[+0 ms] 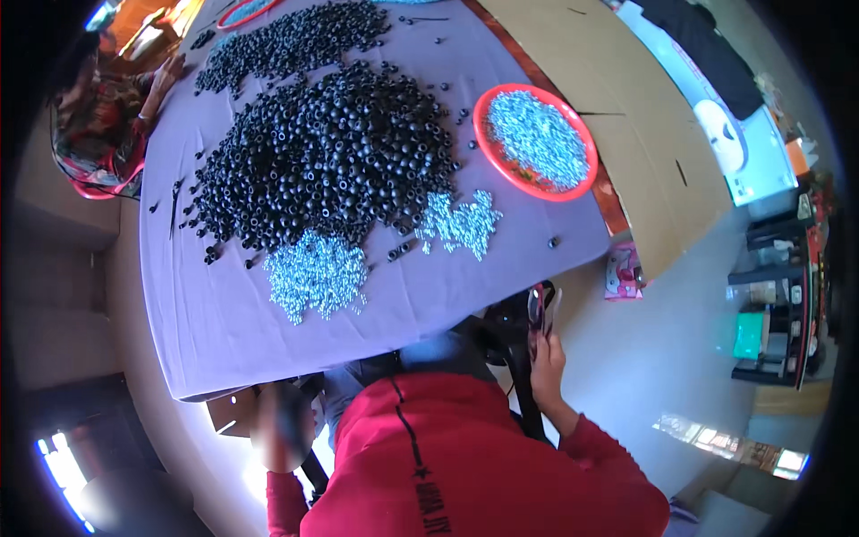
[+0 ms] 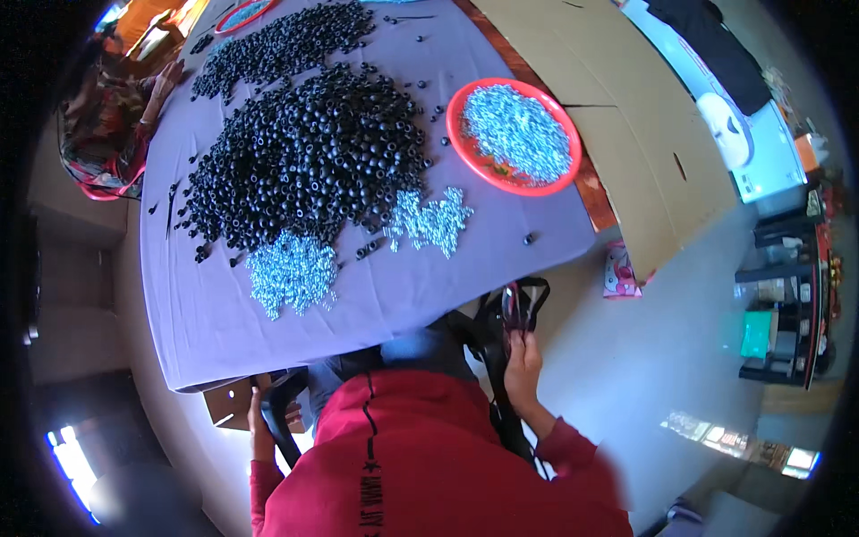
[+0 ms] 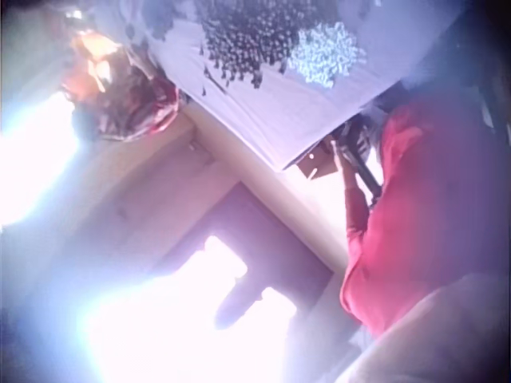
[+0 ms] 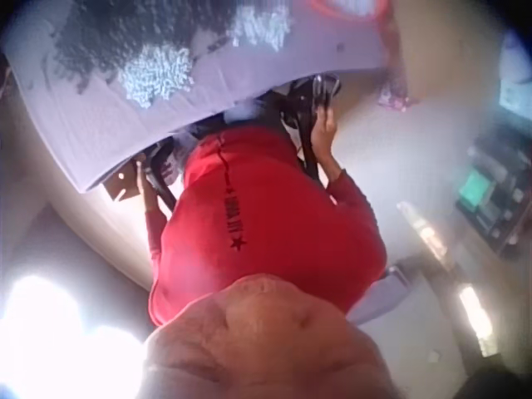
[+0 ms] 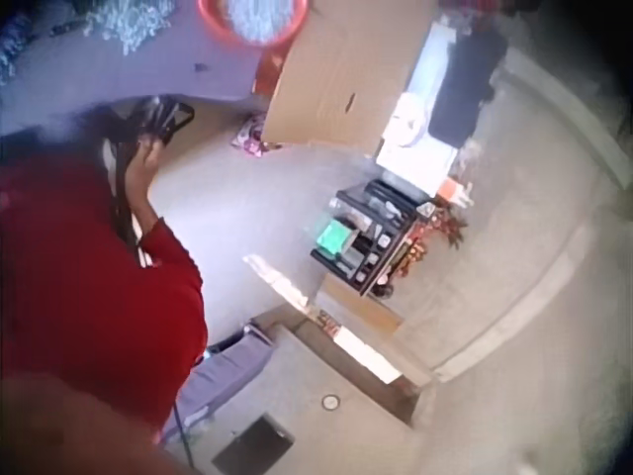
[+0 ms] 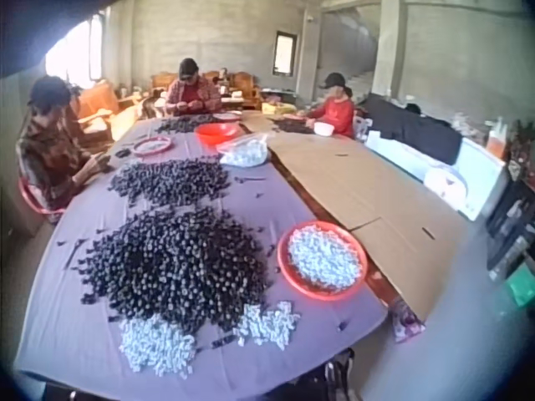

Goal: The person puts on eyeglasses, then assembles small parts by inserting pins into black rubber pieces by hand and placing them on the table.

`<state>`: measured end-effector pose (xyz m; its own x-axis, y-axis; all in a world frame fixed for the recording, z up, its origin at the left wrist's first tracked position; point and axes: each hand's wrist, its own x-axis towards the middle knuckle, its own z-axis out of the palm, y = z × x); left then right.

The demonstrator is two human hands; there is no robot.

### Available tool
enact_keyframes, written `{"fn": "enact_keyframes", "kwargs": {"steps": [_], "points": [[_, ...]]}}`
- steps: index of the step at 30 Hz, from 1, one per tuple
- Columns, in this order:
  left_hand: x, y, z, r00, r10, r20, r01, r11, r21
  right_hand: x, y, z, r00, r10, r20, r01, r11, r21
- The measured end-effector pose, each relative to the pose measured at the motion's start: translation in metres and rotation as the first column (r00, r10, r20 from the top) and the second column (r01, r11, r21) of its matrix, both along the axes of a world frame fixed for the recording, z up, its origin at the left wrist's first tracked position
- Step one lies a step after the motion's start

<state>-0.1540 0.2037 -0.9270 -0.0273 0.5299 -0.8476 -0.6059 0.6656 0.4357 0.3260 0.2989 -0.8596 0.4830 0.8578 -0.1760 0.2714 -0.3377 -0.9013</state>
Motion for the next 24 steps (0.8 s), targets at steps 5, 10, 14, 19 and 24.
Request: {"fn": "enact_keyframes", "kwargs": {"steps": [5, 10, 14, 19, 24], "points": [[0.026, 0.025, 0.049, 0.929, -0.132, -0.347, 0.117, 0.991, -0.062, 0.017, -0.002, -0.016, 0.973, -0.122, -0.197, 0.03, 0.909, -0.415], [0.055, 0.04, 0.063, 0.918, -0.057, -0.392, 0.047, 0.998, -0.035, 0.039, 0.032, -0.02, 0.89, -0.234, -0.391, 0.085, 0.928, -0.363], [0.065, 0.045, 0.064, 0.91, -0.031, -0.413, 0.011, 0.999, -0.05, 0.046, 0.056, -0.019, 0.899, -0.217, -0.381, 0.075, 0.932, -0.355], [0.055, 0.041, 0.031, 0.424, -0.188, -0.886, 0.232, 0.968, -0.095, 0.053, 0.025, -0.019, 0.816, -0.356, -0.456, 0.252, 0.928, -0.274], [0.073, 0.022, 0.062, 0.077, 0.164, -0.983, 0.012, 0.986, 0.166, 0.074, 0.012, -0.007, 0.867, -0.266, -0.421, 0.285, 0.958, -0.018]]}}
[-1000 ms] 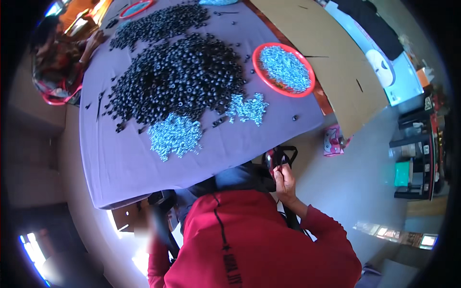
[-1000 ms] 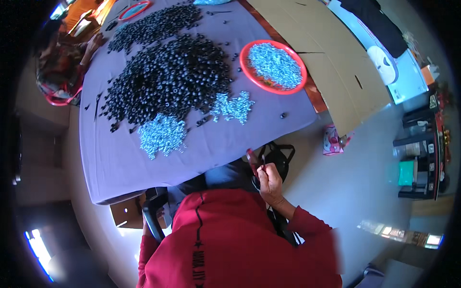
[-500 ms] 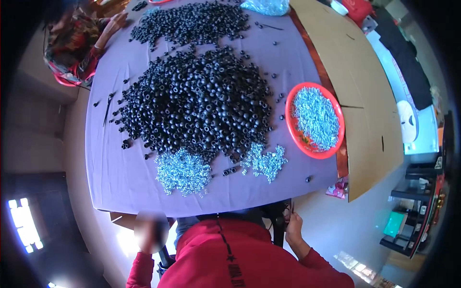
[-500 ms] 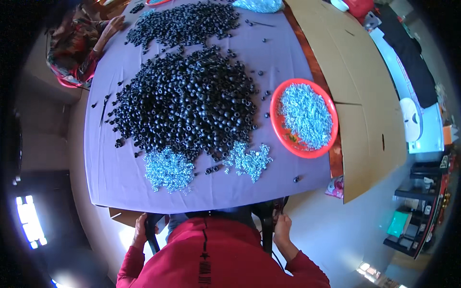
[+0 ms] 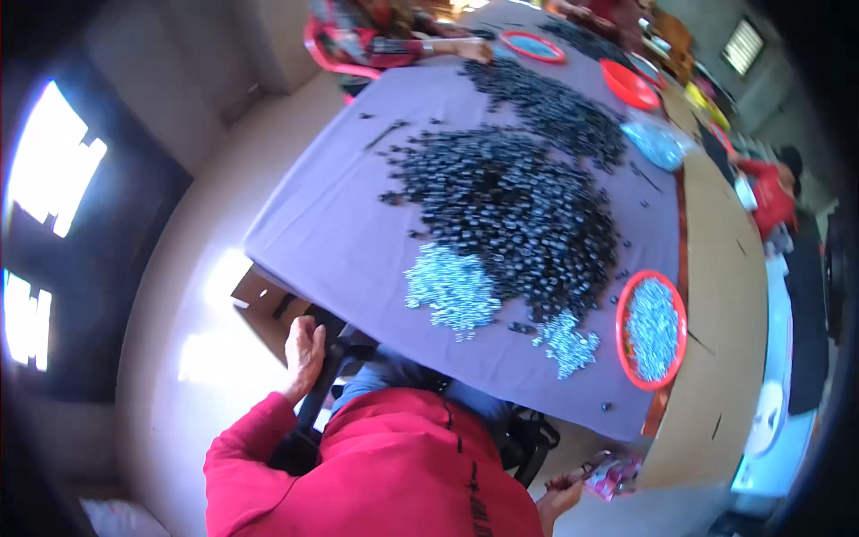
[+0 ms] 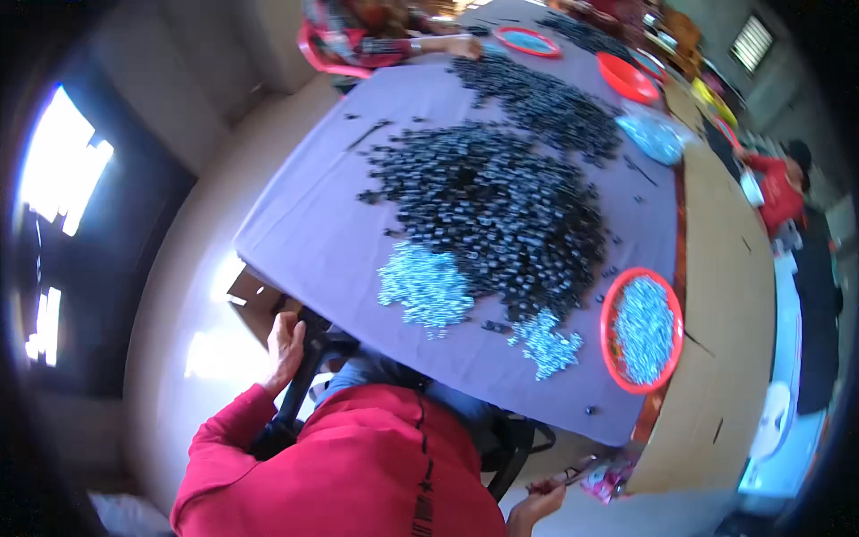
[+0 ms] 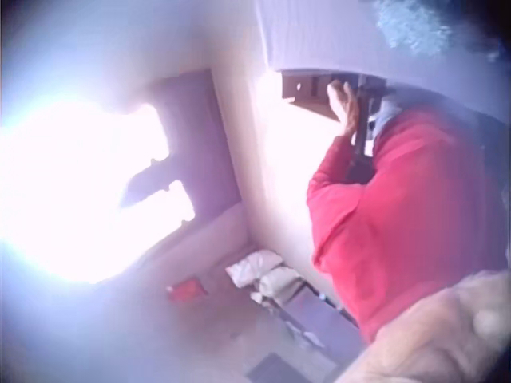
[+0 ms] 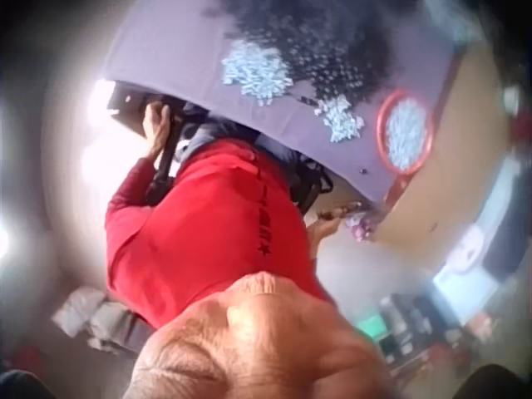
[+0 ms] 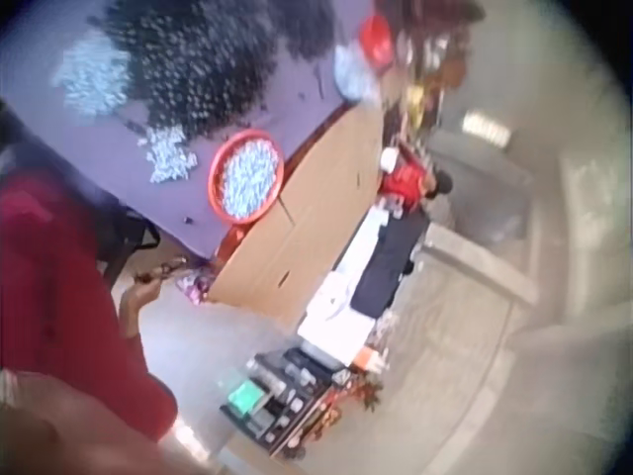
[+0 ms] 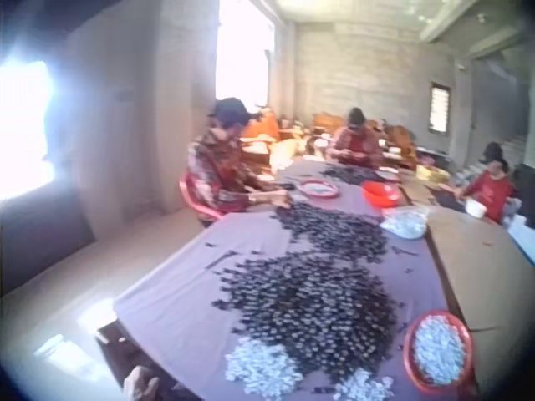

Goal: The person puts on eyeglasses, then assembles small parts by inserting pins into black rubber pieces by hand and placing them on the table.

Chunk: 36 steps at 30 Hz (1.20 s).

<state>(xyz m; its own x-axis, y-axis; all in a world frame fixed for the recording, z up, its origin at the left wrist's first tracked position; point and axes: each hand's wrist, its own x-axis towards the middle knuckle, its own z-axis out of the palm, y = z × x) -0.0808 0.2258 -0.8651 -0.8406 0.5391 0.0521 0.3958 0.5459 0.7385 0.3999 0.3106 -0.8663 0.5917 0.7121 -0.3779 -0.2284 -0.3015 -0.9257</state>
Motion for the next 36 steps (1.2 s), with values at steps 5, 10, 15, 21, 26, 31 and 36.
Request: {"fn": "enact_keyframes", "kwargs": {"steps": [5, 10, 15, 21, 26, 31, 36], "points": [[-0.046, -0.028, -0.048, 0.954, -0.244, -0.173, 0.147, 0.887, -0.439, -0.062, 0.013, 0.071, 0.907, 0.035, 0.42, -0.222, 0.887, 0.405], [-0.07, -0.049, -0.163, 0.913, -0.371, 0.17, 0.408, 0.813, -0.415, -0.128, 0.046, 0.061, 0.789, 0.453, 0.415, -0.61, 0.496, 0.618], [-0.067, -0.054, -0.238, 0.827, -0.38, 0.415, 0.508, 0.82, -0.263, -0.198, 0.061, 0.059, 0.477, 0.666, 0.574, -0.865, 0.238, 0.442], [-0.052, 0.004, -0.244, 0.802, -0.458, 0.383, 0.507, 0.861, -0.033, -0.224, 0.055, 0.056, 0.485, 0.709, 0.512, -0.867, 0.31, 0.391], [-0.058, -0.012, -0.294, 0.766, -0.477, 0.431, 0.572, 0.811, -0.12, -0.23, 0.063, 0.05, 0.365, 0.776, 0.515, -0.92, 0.215, 0.329], [-0.052, -0.015, -0.246, 0.789, -0.472, 0.394, 0.598, 0.737, -0.315, -0.232, 0.076, 0.054, 0.239, 0.764, 0.599, -0.958, 0.083, 0.276], [-0.051, -0.052, -0.198, 0.786, -0.528, 0.321, 0.599, 0.524, -0.605, -0.232, 0.092, 0.061, 0.196, 0.744, 0.638, -0.961, 0.016, 0.276]]}}
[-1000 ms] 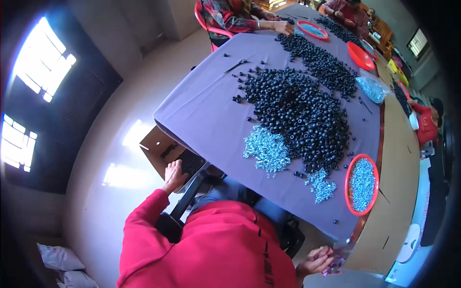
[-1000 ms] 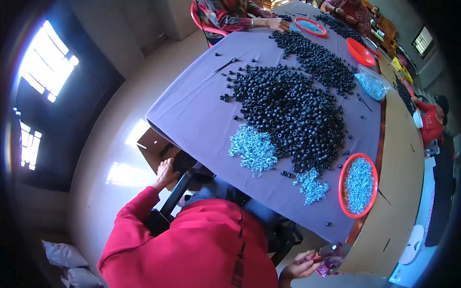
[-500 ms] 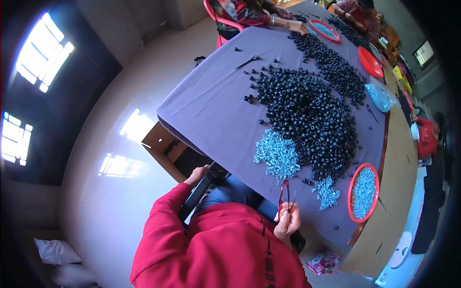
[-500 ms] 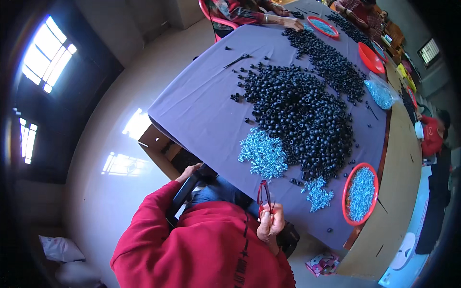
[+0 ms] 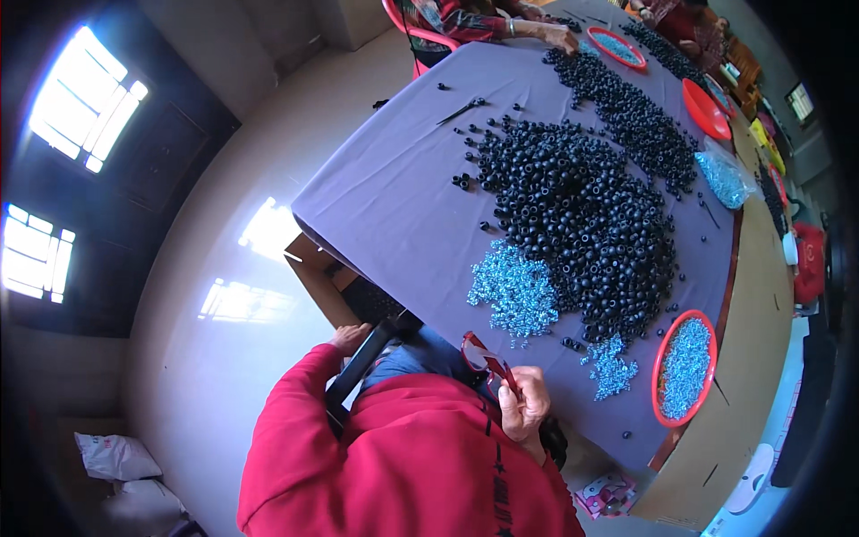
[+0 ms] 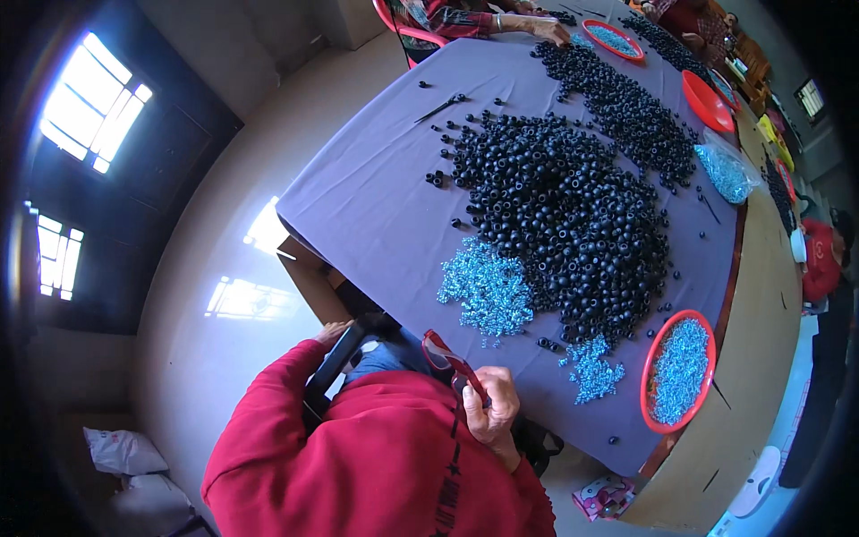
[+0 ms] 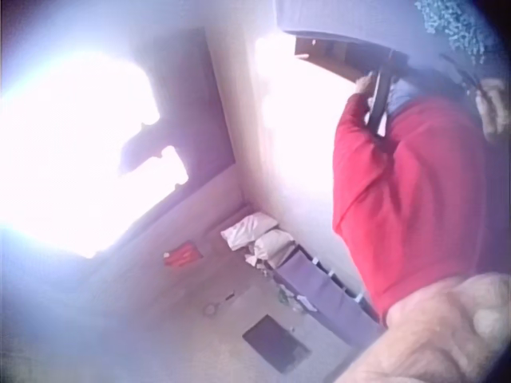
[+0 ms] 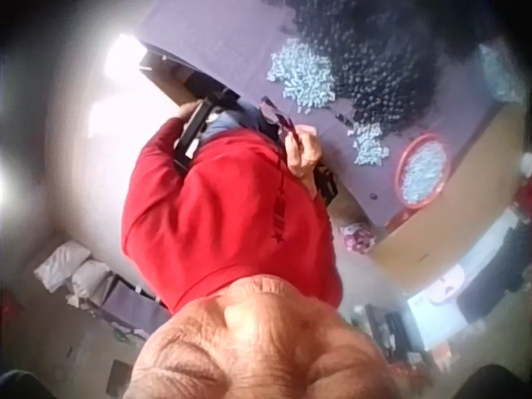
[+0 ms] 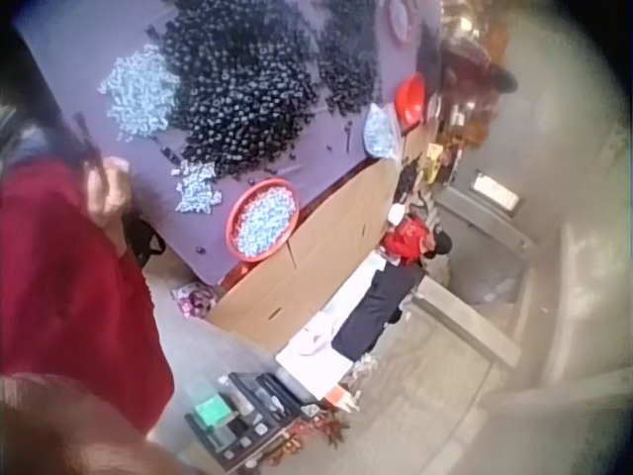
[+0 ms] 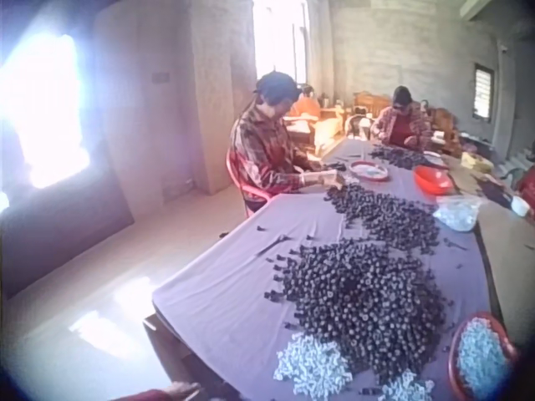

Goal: The person puts on eyeglasses, then assembles small parts by inserting pins into black rubber pieces by hand and placing them on the table.

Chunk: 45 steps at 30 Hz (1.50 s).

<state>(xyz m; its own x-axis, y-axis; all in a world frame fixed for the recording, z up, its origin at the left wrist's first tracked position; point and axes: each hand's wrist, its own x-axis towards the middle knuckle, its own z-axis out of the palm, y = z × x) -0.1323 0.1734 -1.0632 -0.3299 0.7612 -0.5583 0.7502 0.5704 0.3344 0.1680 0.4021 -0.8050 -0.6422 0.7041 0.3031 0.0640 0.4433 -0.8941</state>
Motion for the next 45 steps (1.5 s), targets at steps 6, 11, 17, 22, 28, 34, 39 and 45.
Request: {"fn": "enact_keyframes", "kwargs": {"steps": [6, 11, 17, 22, 28, 34, 39, 45], "points": [[0.002, -0.059, -0.038, 0.881, -0.398, -0.254, 0.377, 0.917, -0.128, 0.003, 0.009, -0.004, 0.999, 0.025, -0.035, -0.026, 0.999, -0.033], [0.014, -0.074, -0.057, 0.895, -0.363, -0.258, 0.361, 0.931, -0.057, -0.01, 0.016, 0.002, 0.996, 0.075, -0.045, -0.077, 0.997, -0.023], [0.011, -0.078, -0.071, 0.888, -0.363, -0.282, 0.392, 0.918, 0.053, -0.016, 0.024, 0.012, 0.995, 0.083, -0.059, -0.083, 0.996, -0.006], [-0.002, -0.104, -0.079, 0.846, -0.425, -0.323, 0.481, 0.868, 0.119, -0.014, 0.017, 0.015, 0.996, -0.032, -0.081, 0.031, 0.999, -0.013], [-0.037, -0.002, 0.066, 0.978, -0.206, -0.029, 0.206, 0.978, 0.025, 0.0, 0.015, 0.02, 0.99, -0.141, -0.009, 0.141, 0.99, -0.009], [-0.01, 0.1, 0.312, 0.933, -0.099, 0.345, -0.15, 0.765, 0.626, 0.004, 0.035, 0.04, 0.993, -0.118, -0.016, 0.118, 0.99, 0.071], [0.076, 0.174, 0.352, 0.87, -0.461, 0.173, 0.092, 0.499, 0.862, 0.0, 0.033, 0.064, 0.988, -0.153, -0.033, 0.156, 0.979, 0.129], [0.106, 0.19, 0.329, 0.78, -0.621, -0.074, 0.413, 0.422, 0.807, 0.027, 0.021, 0.061, 0.972, -0.223, -0.067, 0.229, 0.969, 0.09]]}}
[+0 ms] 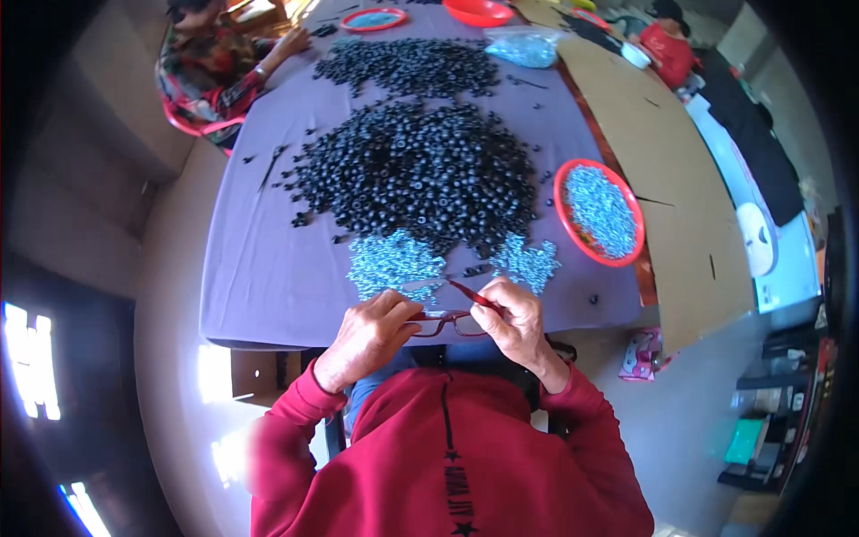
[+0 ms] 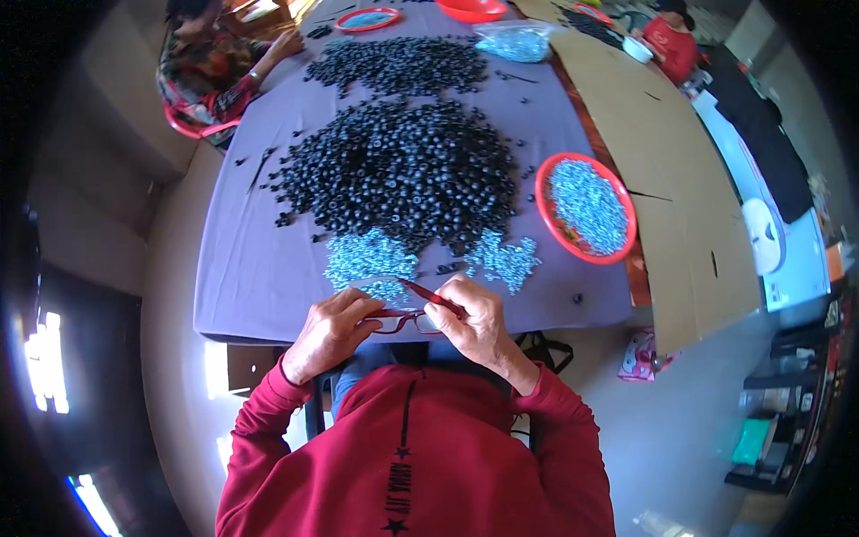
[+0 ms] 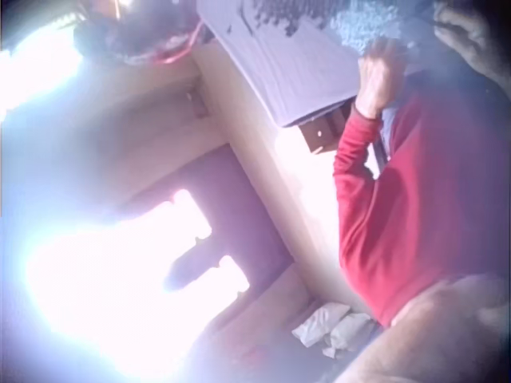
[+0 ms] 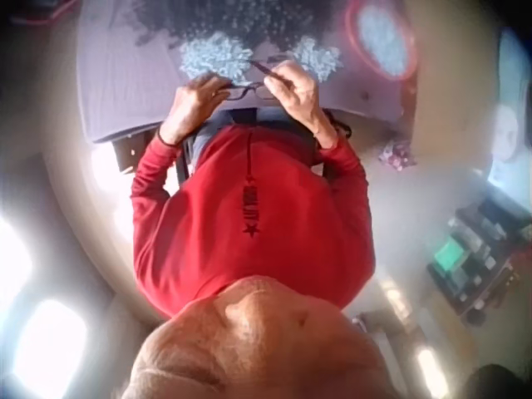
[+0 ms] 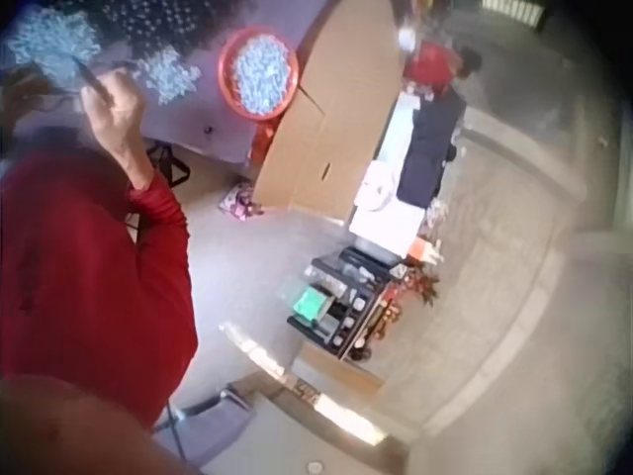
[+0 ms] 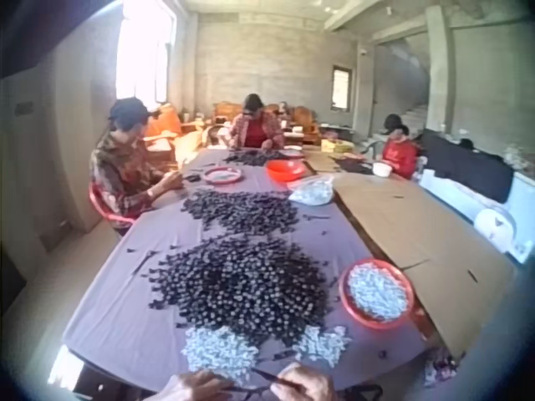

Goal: The person puts on eyeglasses, then assembles small parts by inserting pins into black rubber pieces by hand and placing them on the table.

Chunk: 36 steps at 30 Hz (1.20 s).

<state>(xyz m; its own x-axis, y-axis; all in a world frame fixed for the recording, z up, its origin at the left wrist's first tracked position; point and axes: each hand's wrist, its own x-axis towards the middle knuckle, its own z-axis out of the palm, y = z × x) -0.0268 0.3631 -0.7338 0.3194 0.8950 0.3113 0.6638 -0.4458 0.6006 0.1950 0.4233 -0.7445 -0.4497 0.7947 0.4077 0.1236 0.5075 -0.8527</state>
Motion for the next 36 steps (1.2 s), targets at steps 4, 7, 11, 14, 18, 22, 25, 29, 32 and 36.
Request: {"fn": "enact_keyframes", "kwargs": {"steps": [4, 7, 11, 14, 18, 22, 25, 29, 32, 36], "points": [[-0.001, -0.001, -0.005, 0.991, -0.097, -0.092, 0.091, 0.994, -0.058, 0.017, -0.004, -0.006, 0.987, 0.104, -0.124, -0.151, 0.862, -0.483], [-0.004, -0.004, -0.003, 0.997, -0.073, 0.026, 0.075, 0.994, -0.074, 0.022, 0.0, -0.006, 0.982, 0.121, -0.142, -0.18, 0.815, -0.55], [-0.015, -0.008, -0.004, 0.977, 0.083, 0.196, -0.047, 0.983, -0.177, 0.019, 0.0, -0.015, 0.961, 0.161, -0.225, -0.263, 0.785, -0.56], [-0.024, 0.003, -0.001, 0.794, 0.257, 0.551, 0.003, 0.904, -0.427, 0.018, -0.003, -0.012, 0.96, 0.144, -0.24, -0.251, 0.823, -0.509], [-0.028, 0.03, 0.017, 0.699, 0.23, 0.677, 0.146, 0.881, -0.45, 0.016, -0.01, 0.013, 0.984, 0.036, -0.172, -0.099, 0.923, -0.371], [-0.022, 0.029, 0.035, 0.588, 0.095, 0.803, 0.256, 0.92, -0.297, 0.023, -0.015, 0.041, 0.97, 0.006, -0.243, -0.08, 0.951, -0.297], [-0.014, 0.006, 0.066, 0.628, 0.038, 0.777, 0.21, 0.953, -0.217, 0.032, -0.024, 0.065, 0.964, 0.037, -0.264, -0.105, 0.962, -0.251], [0.009, -0.039, 0.105, 0.74, -0.184, 0.646, 0.053, 0.975, 0.217, 0.049, -0.059, 0.096, 0.955, 0.044, -0.293, -0.031, 0.998, 0.049], [0.003, -0.065, 0.135, 0.861, -0.464, 0.209, 0.278, 0.774, 0.569, 0.062, -0.093, 0.117, 0.953, 0.08, -0.294, 0.059, 0.898, 0.435], [0.007, -0.088, 0.137, 0.76, -0.53, 0.377, 0.235, 0.764, 0.601, 0.055, -0.106, 0.135, 0.877, 0.339, -0.339, -0.089, 0.81, 0.579]]}}
